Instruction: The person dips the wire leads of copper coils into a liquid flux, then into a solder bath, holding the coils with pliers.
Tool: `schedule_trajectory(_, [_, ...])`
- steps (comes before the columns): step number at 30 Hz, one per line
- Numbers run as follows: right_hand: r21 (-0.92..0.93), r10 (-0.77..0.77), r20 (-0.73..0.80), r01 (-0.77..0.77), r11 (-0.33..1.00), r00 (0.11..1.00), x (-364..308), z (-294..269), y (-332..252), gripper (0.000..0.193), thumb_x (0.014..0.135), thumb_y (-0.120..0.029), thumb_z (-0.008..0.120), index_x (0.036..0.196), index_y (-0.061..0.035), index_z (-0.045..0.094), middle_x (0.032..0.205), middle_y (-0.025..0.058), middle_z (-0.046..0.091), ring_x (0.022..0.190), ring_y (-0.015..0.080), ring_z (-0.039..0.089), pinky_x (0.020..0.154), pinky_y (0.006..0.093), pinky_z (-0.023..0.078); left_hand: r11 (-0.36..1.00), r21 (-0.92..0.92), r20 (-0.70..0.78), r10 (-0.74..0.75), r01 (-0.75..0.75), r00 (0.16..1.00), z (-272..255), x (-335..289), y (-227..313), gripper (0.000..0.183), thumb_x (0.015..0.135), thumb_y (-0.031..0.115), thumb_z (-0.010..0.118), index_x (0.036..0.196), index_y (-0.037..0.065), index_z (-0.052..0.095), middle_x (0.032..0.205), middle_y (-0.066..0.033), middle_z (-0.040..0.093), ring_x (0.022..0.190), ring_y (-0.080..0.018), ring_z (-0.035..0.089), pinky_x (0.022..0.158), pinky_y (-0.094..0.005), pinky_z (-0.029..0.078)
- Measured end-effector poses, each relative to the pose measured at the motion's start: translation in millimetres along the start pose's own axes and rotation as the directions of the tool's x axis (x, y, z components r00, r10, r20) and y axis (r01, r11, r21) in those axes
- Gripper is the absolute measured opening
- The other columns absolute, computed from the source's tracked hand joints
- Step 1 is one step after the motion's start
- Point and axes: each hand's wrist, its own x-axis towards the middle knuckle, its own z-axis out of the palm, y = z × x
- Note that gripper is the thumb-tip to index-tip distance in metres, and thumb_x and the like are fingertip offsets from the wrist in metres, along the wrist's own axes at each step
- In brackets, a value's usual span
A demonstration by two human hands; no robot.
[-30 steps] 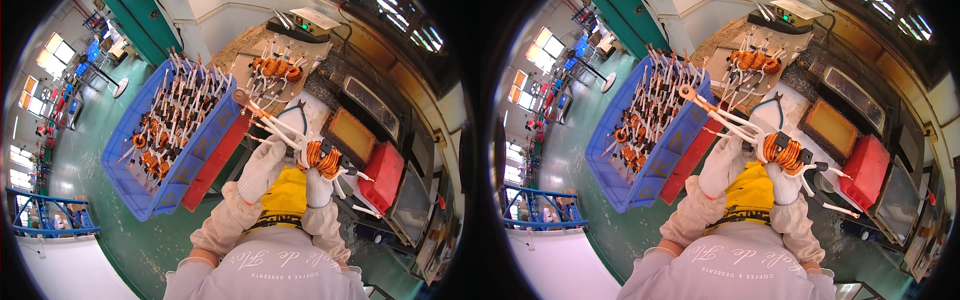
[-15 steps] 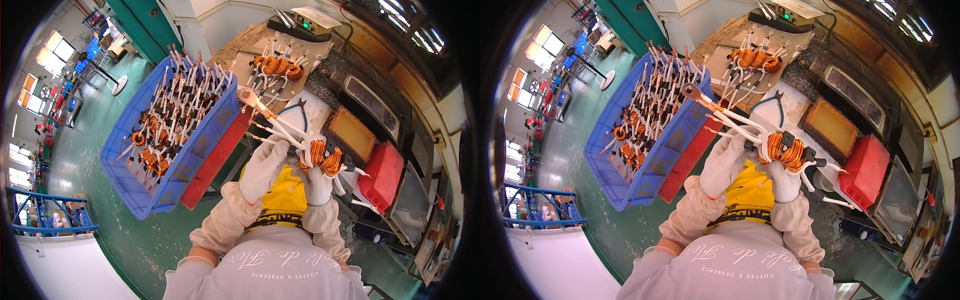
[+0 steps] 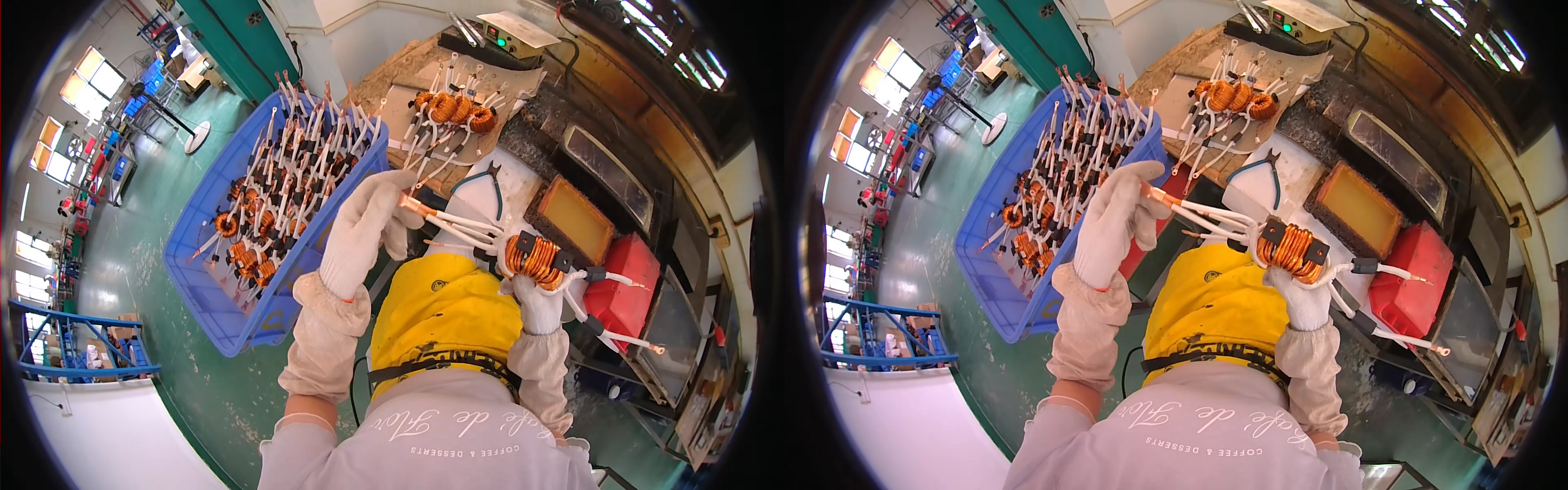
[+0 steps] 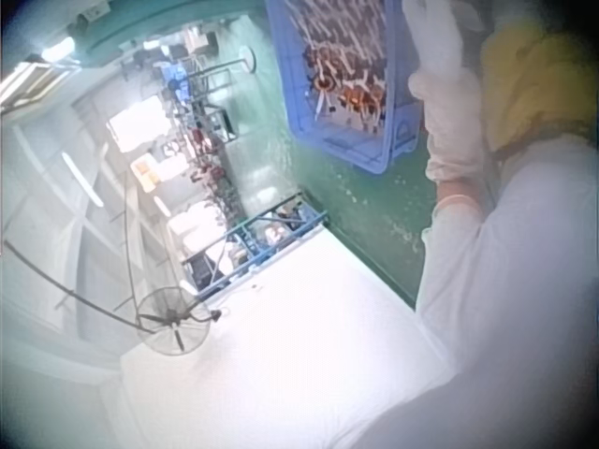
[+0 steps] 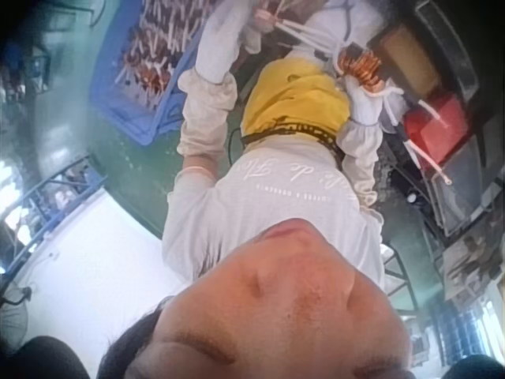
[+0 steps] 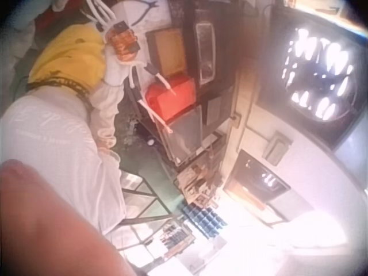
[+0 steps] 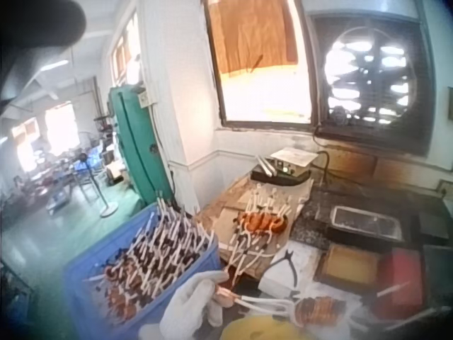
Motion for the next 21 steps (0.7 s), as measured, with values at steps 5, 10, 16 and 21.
schedule_trajectory(5, [0.212,0.042,0.057,-0.054,0.976,0.997,-6.5,-5.2,-7.2,0.028,0.079,-0.003,0.061,0.106,0.0,0.059,0.087,0.0097,0.066,0.068,0.0158,0.063,0.06,0.028,0.053,0.985,-0.094,0.047,-0.138,0.142,0.989,-5.4,4.3,-16.0,0.026,0.101,0.025,0.048,0.107,0.002,0.058,0.078,-0.0026,0.061,0.059,-0.0053,0.05,0.053,-0.0193,0.041])
schedule_trajectory(10, [0.477,0.071,0.086,-0.104,0.873,0.994,-9.1,-16.7,-3.5,0.036,0.081,-0.002,0.058,0.116,0.0009,0.055,0.095,0.0131,0.065,0.066,0.0182,0.062,0.057,0.0289,0.054,0.889,-0.382,0.153,-0.21,0.254,0.966,6.3,-6.0,-68.7,0.028,0.099,0.028,0.053,0.108,0.002,0.058,0.085,-0.0007,0.061,0.068,-0.0058,0.05,0.061,-0.0206,0.041])
schedule_trajectory(16, [0.317,0.072,0.017,-0.074,0.945,0.997,-11.7,-29.9,-13.3,0.028,0.085,-0.006,0.058,0.114,-0.0032,0.055,0.089,0.0088,0.064,0.054,0.0097,0.052,0.045,0.0219,0.04,0.926,-0.355,0.045,-0.119,0.127,0.992,24.7,-1.0,-74.0,0.032,0.099,0.028,0.053,0.117,0.002,0.053,0.095,-0.0027,0.058,0.078,-0.0086,0.053,0.07,-0.0243,0.044])
schedule_trajectory(21, [0.499,0.149,-0.04,-0.11,0.86,0.988,-13.6,-39.1,-24.3,0.034,0.088,-0.013,0.062,0.12,-0.0066,0.05,0.089,0.0103,0.064,0.043,0.0023,0.03,0.039,0.0178,0.022,1.0,0.026,0.188,0.0,-0.004,0.982,31.4,-4.9,-82.9,0.044,0.099,0.025,0.051,0.135,0.002,0.041,0.114,-0.0072,0.057,0.097,-0.0147,0.057,0.089,-0.0278,0.046])
